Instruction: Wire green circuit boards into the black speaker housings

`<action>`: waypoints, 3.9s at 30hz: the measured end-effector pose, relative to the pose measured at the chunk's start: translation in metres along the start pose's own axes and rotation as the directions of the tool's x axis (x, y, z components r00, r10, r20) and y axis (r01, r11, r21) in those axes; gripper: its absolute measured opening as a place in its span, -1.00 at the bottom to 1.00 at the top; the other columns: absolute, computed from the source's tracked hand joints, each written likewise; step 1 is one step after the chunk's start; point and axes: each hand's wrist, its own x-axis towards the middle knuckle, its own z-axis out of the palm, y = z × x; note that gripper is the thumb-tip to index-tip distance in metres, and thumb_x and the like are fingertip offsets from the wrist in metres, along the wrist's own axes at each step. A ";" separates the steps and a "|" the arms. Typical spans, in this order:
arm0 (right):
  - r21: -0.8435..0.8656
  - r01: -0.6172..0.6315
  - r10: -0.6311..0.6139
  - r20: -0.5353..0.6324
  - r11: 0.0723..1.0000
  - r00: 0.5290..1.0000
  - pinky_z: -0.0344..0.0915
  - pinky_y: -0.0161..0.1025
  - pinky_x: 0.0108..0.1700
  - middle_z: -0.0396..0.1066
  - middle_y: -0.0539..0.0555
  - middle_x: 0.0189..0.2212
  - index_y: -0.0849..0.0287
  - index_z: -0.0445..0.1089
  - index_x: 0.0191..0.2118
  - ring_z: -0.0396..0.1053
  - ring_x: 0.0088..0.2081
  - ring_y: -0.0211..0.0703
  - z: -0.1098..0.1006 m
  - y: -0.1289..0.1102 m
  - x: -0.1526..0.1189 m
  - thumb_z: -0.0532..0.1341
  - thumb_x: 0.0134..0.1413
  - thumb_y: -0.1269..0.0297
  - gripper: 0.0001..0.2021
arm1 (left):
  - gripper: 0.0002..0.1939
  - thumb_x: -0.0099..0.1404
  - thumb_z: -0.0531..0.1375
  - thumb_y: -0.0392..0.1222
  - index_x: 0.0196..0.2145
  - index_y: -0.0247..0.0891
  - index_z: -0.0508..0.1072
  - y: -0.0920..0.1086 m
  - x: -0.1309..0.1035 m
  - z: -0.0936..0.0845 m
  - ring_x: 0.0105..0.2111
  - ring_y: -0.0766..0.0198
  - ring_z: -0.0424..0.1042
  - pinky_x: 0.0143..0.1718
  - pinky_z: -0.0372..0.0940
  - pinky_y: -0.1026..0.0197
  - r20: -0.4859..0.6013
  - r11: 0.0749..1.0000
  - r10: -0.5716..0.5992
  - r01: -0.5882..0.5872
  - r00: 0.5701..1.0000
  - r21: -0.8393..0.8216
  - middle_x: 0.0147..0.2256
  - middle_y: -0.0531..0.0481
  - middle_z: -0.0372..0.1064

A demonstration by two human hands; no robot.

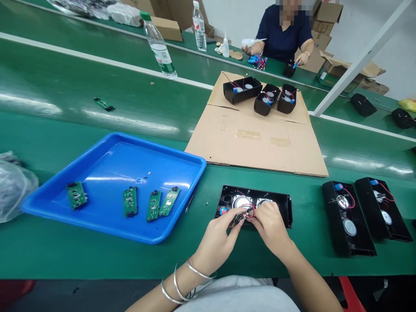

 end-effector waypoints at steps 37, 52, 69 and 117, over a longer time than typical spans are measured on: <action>-0.199 -0.372 0.420 0.354 0.907 0.835 0.20 -0.32 -0.41 0.44 0.08 -0.26 0.13 0.35 -0.14 0.41 -0.29 -0.15 0.008 -0.004 0.037 0.07 0.19 0.40 -0.83 | -0.83 0.16 0.12 -0.22 -0.25 -0.19 0.40 0.007 -0.010 -0.007 -0.46 0.29 0.51 -0.41 0.44 0.29 0.074 0.966 -0.193 0.203 0.978 -0.160 -0.40 0.05 0.53; -0.135 -0.407 0.427 0.193 0.903 0.883 0.28 -0.31 -0.33 0.43 0.09 -0.36 0.16 0.43 -0.38 0.41 -0.31 -0.16 0.020 0.007 0.036 0.02 0.17 0.43 -0.75 | -0.82 0.15 0.13 -0.22 -0.25 -0.18 0.40 0.007 -0.010 -0.009 -0.45 0.26 0.50 -0.43 0.45 0.26 0.057 0.946 -0.244 0.250 0.968 -0.205 -0.39 0.06 0.52; 0.420 -0.320 0.305 0.104 0.850 0.947 0.23 -0.34 -0.48 0.33 0.03 -0.44 0.16 0.39 -0.42 0.25 -0.47 -0.27 -0.009 0.009 -0.007 0.14 0.07 0.36 -0.89 | -0.74 0.23 0.06 -0.19 -0.11 -0.18 0.37 0.006 0.006 0.009 -0.25 0.15 0.52 -0.25 0.44 0.17 0.017 0.974 -0.210 0.211 0.978 -0.088 -0.23 -0.03 0.53; -0.089 0.119 -0.128 -0.098 0.989 0.987 0.16 -0.25 -0.46 0.30 0.06 -0.52 0.24 0.36 -0.34 0.19 -0.48 -0.21 0.012 0.014 -0.013 0.02 0.21 0.45 -0.81 | -0.76 0.22 0.02 -0.31 -0.18 -0.19 0.38 0.002 0.017 0.015 -0.40 0.26 0.47 -0.33 0.35 0.24 0.077 0.980 -0.161 0.168 0.984 -0.103 -0.35 0.03 0.48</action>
